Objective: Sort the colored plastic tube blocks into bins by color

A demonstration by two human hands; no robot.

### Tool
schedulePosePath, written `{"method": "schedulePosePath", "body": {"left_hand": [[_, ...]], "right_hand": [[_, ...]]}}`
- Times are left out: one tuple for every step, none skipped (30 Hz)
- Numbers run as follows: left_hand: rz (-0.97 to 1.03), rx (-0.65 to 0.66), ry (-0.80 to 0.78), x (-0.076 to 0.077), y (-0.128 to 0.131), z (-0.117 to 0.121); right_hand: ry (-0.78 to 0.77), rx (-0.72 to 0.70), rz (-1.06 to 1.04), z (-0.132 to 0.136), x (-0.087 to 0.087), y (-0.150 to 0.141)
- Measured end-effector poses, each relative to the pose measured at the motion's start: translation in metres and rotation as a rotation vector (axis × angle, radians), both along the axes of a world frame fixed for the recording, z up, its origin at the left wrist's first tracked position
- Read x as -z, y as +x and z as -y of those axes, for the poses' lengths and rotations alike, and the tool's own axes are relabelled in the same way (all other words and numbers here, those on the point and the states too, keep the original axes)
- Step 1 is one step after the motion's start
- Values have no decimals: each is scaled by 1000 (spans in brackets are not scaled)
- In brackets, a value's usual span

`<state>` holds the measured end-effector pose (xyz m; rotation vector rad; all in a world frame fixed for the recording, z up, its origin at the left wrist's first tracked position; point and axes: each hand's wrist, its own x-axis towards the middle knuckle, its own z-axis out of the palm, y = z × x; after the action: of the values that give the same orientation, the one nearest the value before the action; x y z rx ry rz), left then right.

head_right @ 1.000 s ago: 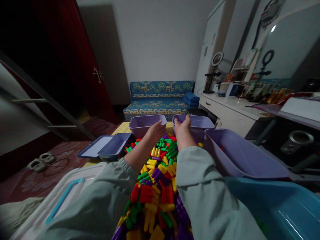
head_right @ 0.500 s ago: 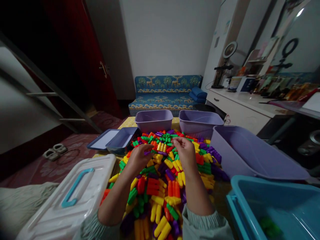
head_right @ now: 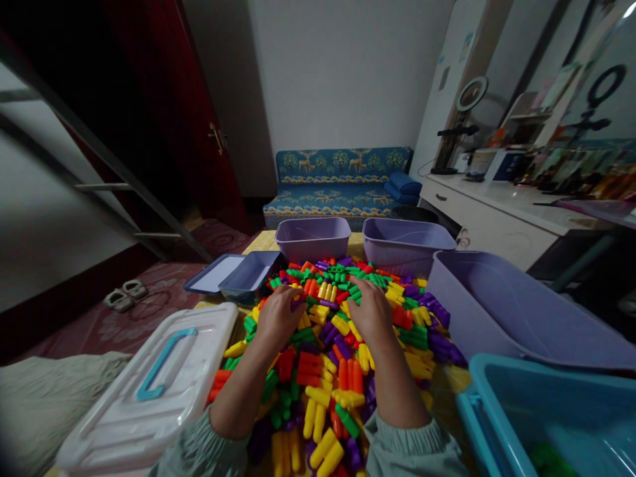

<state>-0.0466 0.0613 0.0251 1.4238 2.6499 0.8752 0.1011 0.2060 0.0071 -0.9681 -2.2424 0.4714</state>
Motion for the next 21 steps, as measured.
{"method": "schedulePosePath", "body": {"left_hand": [[-11, -18, 16, 1, -1, 0], [-27, -32, 40, 2, -2, -1], [-49, -46, 69, 4, -3, -1], [-80, -63, 100, 5, -5, -2], [-118, -79, 127, 8, -7, -3], [-158, -95, 145, 10, -9, -4], [-193, -111, 149, 13, -11, -4], [-216, -126, 139, 16, -13, -5], [-227, -129, 118, 19, -15, -5], [-226, -121, 90, 22, -17, -6], [-216, -106, 62, 25, -18, -6], [-203, -88, 41, 26, -19, -5], [-191, -68, 29, 27, -20, -5], [-182, -52, 27, 26, -21, -5], [-175, -39, 31, 25, -21, -4], [-170, -27, 39, 23, -22, -4], [-164, -13, 44, 21, -22, -3], [-158, 4, 46, 18, -22, -3], [-151, 21, 45, 15, -21, -2], [-143, 38, 42, 12, -20, -2], [-130, 53, 37, 9, -19, -1]], "right_hand": [[-10, -5, 1, 2, -2, -1], [-22, -11, 5, 5, -4, -2], [-38, -20, 10, 8, -6, -3], [-61, -31, 18, 11, -7, -5], [-88, -44, 28, 13, -8, -6], [-116, -57, 37, 16, -9, -8], [-142, -69, 43, 18, -9, -9], [-162, -79, 47, 19, -9, -11], [-174, -86, 48, 21, -8, -12], [-179, -92, 47, 22, -8, -13], [-178, -97, 44, 22, -7, -14], [-178, -102, 41, 23, -7, -14], [-179, -106, 39, 23, -7, -15], [-183, -109, 36, 24, -7, -15], [-189, -112, 32, 24, -8, -15], [-197, -113, 27, 25, -8, -15], [-202, -115, 19, 25, -9, -15], [-206, -117, 11, 26, -9, -15], [-210, -121, 2, 26, -10, -15], [-216, -125, -5, 27, -10, -15], [-223, -132, -11, 27, -10, -15]]}}
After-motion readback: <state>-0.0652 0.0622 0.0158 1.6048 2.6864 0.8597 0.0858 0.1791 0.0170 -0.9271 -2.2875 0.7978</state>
